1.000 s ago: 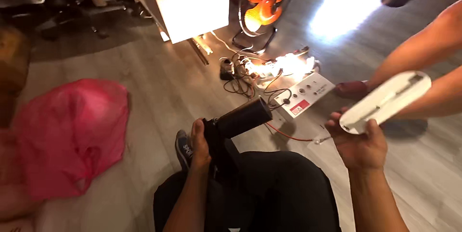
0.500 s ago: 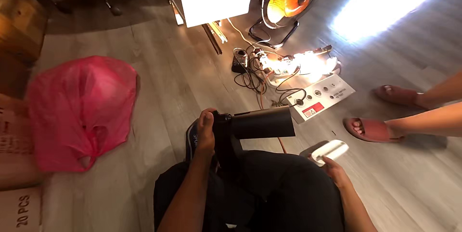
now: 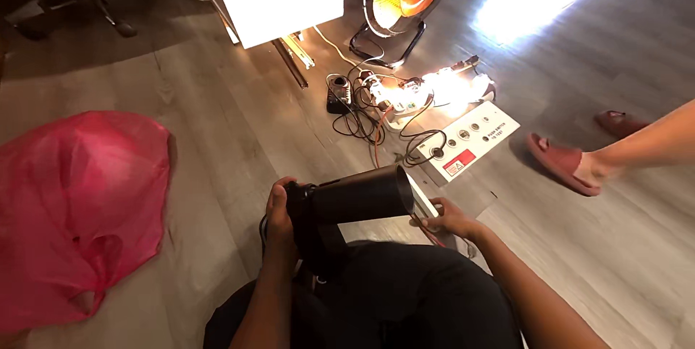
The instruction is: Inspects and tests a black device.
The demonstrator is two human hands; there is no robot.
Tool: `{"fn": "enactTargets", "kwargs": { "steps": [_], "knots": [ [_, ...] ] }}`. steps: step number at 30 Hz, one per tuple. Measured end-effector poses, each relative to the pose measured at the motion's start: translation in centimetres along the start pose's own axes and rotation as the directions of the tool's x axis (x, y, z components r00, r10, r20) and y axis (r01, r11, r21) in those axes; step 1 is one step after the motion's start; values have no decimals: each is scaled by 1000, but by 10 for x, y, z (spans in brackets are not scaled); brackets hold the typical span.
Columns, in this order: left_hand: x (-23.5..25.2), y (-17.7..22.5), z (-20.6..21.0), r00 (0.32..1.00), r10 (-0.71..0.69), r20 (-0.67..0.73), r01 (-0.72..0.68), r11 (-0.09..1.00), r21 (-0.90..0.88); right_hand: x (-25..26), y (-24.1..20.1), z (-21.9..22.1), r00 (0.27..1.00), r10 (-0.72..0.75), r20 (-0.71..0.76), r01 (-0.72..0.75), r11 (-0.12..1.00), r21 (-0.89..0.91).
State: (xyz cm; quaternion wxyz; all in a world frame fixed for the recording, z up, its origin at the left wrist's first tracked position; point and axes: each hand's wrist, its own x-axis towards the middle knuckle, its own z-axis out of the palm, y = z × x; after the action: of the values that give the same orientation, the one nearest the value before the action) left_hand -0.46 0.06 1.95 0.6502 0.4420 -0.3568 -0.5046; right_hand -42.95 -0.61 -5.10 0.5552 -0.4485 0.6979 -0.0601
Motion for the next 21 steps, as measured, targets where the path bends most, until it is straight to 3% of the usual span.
{"fn": "enactTargets", "kwargs": {
  "steps": [3,8,21],
  "knots": [
    [-1,0,0,1000,-13,-13,13,1000,2,10,-1,1,989,-83,-126,62,984,-168],
    [-2,0,1,1000,-25,10,25,999,-33,17,9,-12,977,-187,-100,163,963,-216],
    [1,-2,-2,998,4,55,6,983,-183,15,8,-7,964,-105,-246,10,933,-359]
  ]
}}
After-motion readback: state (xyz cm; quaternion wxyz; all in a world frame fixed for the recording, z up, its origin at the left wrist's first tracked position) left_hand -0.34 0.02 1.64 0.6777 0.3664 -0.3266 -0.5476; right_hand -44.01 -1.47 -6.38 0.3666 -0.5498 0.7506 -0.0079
